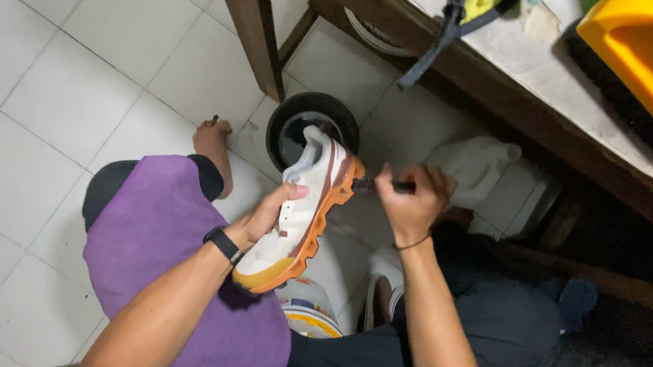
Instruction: The person cleans a white and orange sneaker by scrubbing it with a brush and wiping it with a cloth. The person repeatedly scrubs the shoe's upper and sole, then wipes it down with a green cloth.
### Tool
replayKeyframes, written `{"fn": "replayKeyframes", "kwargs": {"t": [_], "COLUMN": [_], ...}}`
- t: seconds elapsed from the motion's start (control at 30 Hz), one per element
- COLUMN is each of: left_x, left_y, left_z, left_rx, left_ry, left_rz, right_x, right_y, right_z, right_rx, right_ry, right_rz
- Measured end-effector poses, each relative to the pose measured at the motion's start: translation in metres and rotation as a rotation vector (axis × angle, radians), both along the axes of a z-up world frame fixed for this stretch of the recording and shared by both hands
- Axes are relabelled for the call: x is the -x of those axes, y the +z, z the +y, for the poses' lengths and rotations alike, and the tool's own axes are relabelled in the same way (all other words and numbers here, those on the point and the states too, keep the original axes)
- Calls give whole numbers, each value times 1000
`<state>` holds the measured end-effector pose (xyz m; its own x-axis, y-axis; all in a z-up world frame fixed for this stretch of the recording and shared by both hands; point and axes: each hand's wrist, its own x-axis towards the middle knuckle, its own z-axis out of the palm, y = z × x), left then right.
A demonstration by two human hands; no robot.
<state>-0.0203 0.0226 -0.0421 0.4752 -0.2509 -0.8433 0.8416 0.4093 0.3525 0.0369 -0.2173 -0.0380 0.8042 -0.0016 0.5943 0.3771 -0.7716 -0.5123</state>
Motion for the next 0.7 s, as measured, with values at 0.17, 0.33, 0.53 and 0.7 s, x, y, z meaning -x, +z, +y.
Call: {"fn": "replayKeyframes", "kwargs": {"t": [0.17,0.33,0.53,0.7], "left_x": [0,-15,1,0], "left_y": [-10,49,4,4], "left_z": [1,-17,-8,-6], "left_rx": [8,7,35,16], "left_ry": [-118,-174,-169,-213], "left_rz": [-27,-62,-60,-47], "right_x": [11,1,-8,-2], "right_y": [23,37,7,8], "right_z": [11,-2,-21,-11], "right_rx": [4,7,-66,-82], "right_ry": [85,87,-1,88], "right_rz": [-47,-78,-3,31]}}
